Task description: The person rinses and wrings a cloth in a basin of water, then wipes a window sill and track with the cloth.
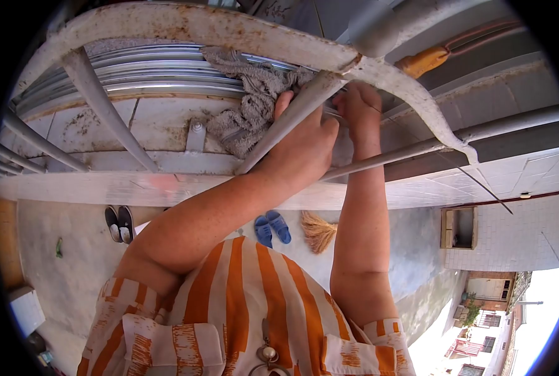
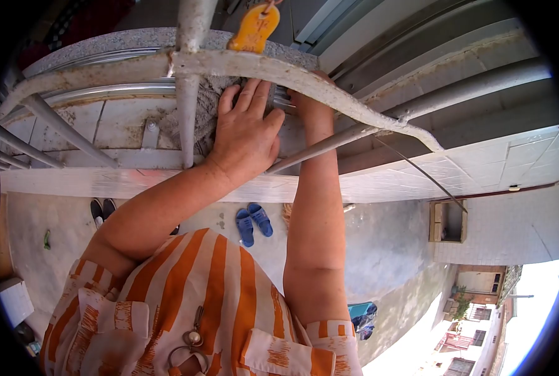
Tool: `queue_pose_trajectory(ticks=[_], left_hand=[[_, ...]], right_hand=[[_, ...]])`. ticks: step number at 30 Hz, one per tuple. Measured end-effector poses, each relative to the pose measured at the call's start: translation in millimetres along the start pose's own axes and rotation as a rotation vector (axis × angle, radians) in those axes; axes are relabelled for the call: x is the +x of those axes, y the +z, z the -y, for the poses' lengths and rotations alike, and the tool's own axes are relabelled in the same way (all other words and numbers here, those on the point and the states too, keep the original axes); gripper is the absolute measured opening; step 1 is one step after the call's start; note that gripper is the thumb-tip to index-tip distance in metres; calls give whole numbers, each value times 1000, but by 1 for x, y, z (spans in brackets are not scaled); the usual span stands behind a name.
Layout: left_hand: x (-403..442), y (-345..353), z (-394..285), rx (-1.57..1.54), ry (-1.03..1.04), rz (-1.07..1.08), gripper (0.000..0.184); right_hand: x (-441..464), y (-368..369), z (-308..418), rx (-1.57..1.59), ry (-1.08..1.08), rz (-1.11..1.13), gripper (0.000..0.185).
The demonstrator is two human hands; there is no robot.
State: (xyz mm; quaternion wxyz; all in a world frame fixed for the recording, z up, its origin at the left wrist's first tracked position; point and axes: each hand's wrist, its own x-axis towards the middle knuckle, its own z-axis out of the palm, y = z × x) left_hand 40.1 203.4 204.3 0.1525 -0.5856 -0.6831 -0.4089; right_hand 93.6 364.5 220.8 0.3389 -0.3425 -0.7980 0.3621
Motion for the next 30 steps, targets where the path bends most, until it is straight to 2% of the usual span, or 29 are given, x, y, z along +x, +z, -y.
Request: queue_pose_trajectory(ticks=[1,5,7,10,14,16,17,19,24,30], left_hand=[[0,-1,0,-3,5,6,28],[0,1,0,8,10,-3,27],[0,2,0,25,4,12,26],[0,5,1,21,-24,24,26],[-1,3,0,14,-25,19,25],[-1,4,2,8,-28,24,25],[-1,3,2,10,-27,19,25],[-1,2,2,16,2,-9,25],[-1,0,1,28,3,18,26],[-1,1,1,25,5,8,27]], right_hand=[[0,1,2,-120,-36,45,21],[-2,6,12,-112,35,44,19],[-4,10,13,0,50,37,18],[-5,20,16,-2,-31,29,16],[-15,14,21,45,-29,82,15],[-25,12,24,379,181,-15,17],[-26,11,22,379,176,-14,17],[-28,10,8,429,145,-151,19],[-21,-1,1,328,129,-189,18],[-12,-6,-3,259,49,-120,18]])
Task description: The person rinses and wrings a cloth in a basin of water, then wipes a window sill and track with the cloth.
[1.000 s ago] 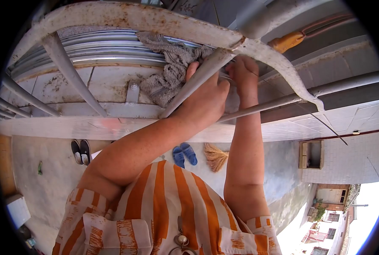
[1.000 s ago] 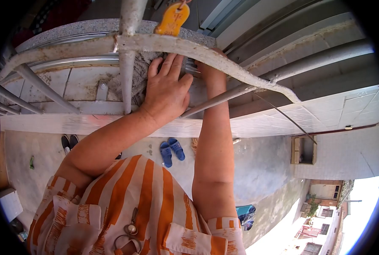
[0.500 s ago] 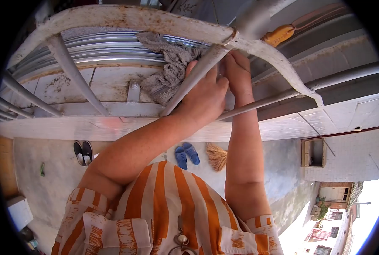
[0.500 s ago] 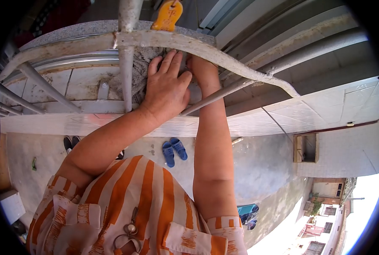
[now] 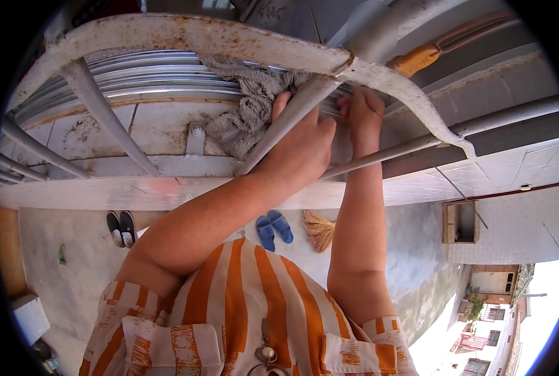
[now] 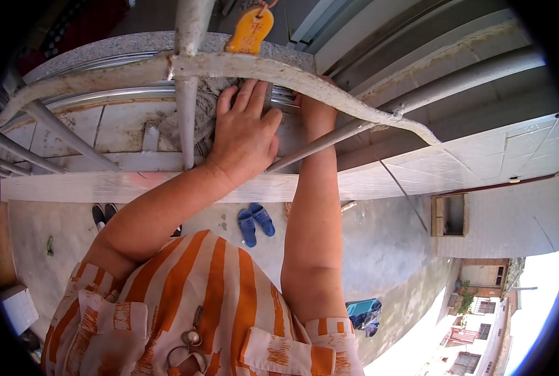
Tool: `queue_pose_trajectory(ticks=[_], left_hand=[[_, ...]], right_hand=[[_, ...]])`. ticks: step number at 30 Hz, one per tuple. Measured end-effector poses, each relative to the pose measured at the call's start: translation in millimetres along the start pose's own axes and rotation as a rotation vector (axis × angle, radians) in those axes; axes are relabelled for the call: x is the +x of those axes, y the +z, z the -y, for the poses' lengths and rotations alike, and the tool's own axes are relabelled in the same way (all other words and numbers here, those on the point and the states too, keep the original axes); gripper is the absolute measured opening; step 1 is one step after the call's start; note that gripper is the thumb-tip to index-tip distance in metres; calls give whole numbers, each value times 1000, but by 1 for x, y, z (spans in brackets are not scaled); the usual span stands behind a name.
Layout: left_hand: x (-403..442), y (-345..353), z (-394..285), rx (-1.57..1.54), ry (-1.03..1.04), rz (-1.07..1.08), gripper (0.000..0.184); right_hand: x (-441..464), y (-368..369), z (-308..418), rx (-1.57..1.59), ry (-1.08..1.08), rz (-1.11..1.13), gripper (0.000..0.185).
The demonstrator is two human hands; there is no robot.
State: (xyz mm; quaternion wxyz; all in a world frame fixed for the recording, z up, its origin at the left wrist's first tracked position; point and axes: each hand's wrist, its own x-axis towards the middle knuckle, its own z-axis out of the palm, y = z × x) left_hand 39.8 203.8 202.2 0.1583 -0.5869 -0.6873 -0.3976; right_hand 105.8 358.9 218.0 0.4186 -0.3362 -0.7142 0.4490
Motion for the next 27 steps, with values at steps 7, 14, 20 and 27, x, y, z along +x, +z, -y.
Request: queue_pose_trajectory(ticks=[7,14,20,27], left_hand=[[1,-2,0,7,20,-17,27],[1,3,0,17,-6,-21,25],[2,-3,0,-18,4,18,24],[1,-1,-1,0,9,-28,23]], right_hand=[[-5,11,15,-108,33,135,18],[-6,38,12,-92,-15,105,17],[-21,30,21,189,119,65,20],[-15,34,17,152,59,44,15]])
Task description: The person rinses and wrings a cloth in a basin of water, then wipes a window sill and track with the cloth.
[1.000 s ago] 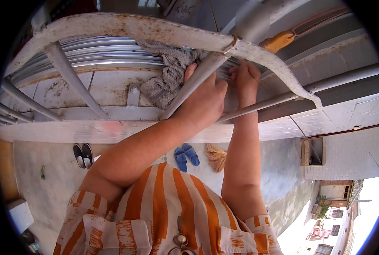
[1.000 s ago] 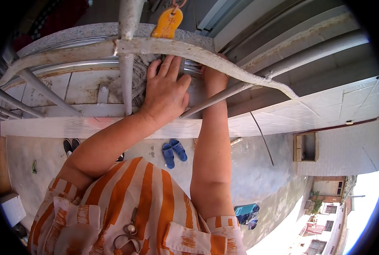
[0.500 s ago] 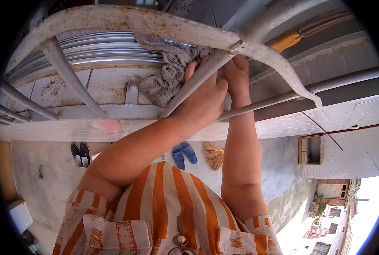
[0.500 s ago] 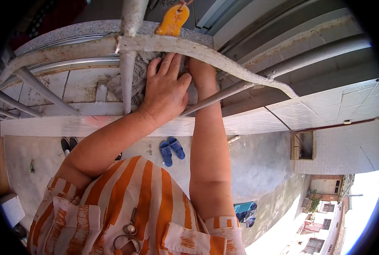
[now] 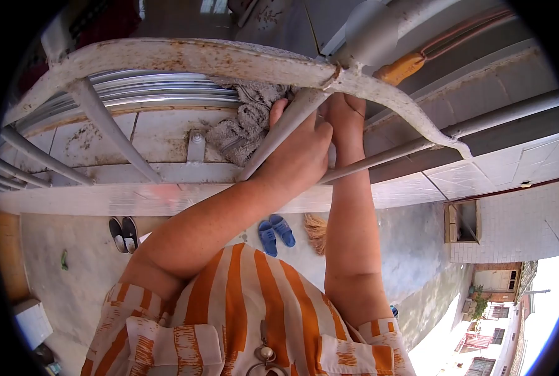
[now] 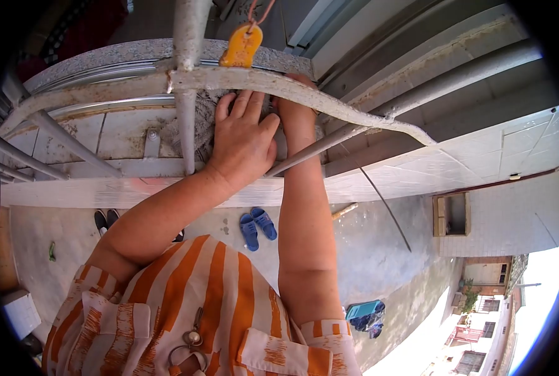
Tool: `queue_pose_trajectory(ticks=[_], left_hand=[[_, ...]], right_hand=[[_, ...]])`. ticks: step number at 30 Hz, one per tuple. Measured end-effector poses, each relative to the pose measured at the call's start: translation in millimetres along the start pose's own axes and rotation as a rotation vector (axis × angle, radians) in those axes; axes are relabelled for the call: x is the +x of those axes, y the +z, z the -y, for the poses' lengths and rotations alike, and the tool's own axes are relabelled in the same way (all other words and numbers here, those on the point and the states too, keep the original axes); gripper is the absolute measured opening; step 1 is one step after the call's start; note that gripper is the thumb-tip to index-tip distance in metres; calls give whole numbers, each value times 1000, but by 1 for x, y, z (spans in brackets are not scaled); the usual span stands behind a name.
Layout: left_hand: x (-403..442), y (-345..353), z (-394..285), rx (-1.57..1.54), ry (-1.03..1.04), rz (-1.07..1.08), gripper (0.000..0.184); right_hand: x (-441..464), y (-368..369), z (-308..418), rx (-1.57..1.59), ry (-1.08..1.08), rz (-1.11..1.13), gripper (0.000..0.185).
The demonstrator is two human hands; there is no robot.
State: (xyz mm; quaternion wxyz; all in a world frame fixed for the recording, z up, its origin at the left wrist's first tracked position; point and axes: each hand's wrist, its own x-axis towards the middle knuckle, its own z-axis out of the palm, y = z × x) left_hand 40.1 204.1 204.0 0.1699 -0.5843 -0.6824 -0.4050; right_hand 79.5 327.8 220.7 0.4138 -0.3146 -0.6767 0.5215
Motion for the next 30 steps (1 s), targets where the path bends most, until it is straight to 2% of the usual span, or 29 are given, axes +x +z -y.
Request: queue_pose_trajectory(ticks=[2,4,5,7,8,10,12,14,15,18,23,26,28,29,30], left_hand=[[0,1,0,3,-8,-9,23],[0,4,1,-18,-21,-41,20],[0,4,1,-17,-20,-39,20],[0,3,1,-3,-24,-61,19],[0,3,0,-4,-22,-60,19],[0,0,0,-36,-9,-72,17],[1,-1,0,-44,7,-83,16],[1,-3,0,-51,26,-93,15],[1,-4,0,-87,54,-116,15],[2,-4,-1,-121,88,-166,14],[1,-2,-1,-196,103,-180,12],[2,-2,-2,-195,81,-185,12],[0,-2,-2,-195,65,-182,11],[0,-2,-2,-195,63,-167,10],[1,-3,-2,-193,64,-153,9]], right_hand=[[5,0,-4,-49,-32,26,16],[12,1,-11,-321,-192,65,14],[13,0,-12,-320,-191,64,14],[16,-2,-15,-333,-349,135,16],[11,-1,-12,-333,-349,133,16],[2,3,-7,-200,-224,-29,15],[11,1,-22,-143,-234,-46,15],[22,-1,-34,-243,-371,-77,14],[27,-1,-39,-243,-325,-74,13],[34,-4,-36,-579,-466,11,14],[22,5,-20,-201,-365,243,15],[17,16,-7,-137,-272,185,15],[21,14,5,-370,-67,292,16],[4,20,16,-117,-16,271,18],[6,19,14,-119,-17,274,18]])
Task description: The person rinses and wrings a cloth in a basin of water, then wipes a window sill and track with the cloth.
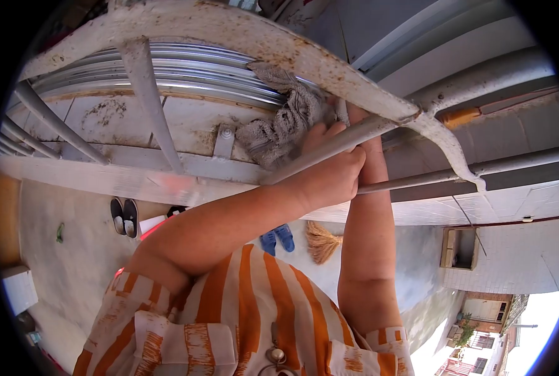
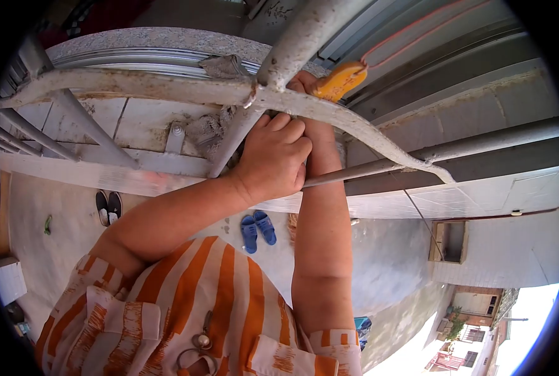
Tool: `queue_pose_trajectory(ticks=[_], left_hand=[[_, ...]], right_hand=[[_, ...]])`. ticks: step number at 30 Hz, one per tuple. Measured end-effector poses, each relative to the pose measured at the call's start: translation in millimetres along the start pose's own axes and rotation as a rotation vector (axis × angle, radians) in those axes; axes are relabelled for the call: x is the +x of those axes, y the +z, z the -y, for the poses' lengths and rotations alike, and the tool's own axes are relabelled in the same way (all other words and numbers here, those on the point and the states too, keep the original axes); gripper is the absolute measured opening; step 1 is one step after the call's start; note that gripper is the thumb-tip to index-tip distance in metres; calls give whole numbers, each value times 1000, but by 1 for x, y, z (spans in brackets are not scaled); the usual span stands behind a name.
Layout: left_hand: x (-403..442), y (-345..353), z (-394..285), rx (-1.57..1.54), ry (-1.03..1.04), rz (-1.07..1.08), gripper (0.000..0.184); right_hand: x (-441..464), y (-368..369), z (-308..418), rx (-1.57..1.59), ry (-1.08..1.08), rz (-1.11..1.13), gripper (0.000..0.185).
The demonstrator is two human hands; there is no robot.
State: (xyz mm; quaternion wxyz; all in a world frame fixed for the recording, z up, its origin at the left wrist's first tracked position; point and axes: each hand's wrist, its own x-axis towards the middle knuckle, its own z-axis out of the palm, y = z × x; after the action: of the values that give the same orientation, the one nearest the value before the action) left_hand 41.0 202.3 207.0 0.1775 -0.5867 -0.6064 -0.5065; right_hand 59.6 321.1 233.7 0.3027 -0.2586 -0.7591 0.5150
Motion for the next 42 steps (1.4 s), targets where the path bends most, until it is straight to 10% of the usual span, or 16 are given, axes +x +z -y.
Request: queue_pose_trajectory(ticks=[12,18,29,42], left_hand=[[1,-2,0,-23,-12,14,8],[2,-1,2,-9,72,-26,13],[4,-4,8,-141,4,8,17],[48,5,20,648,-425,81,30]], right_hand=[[10,-9,-21,-252,-244,2,15],[-26,-15,-17,127,-151,-288,15],[-68,-26,-25,-94,-224,-45,23],[-62,-22,-41,-152,-374,-155,22]])
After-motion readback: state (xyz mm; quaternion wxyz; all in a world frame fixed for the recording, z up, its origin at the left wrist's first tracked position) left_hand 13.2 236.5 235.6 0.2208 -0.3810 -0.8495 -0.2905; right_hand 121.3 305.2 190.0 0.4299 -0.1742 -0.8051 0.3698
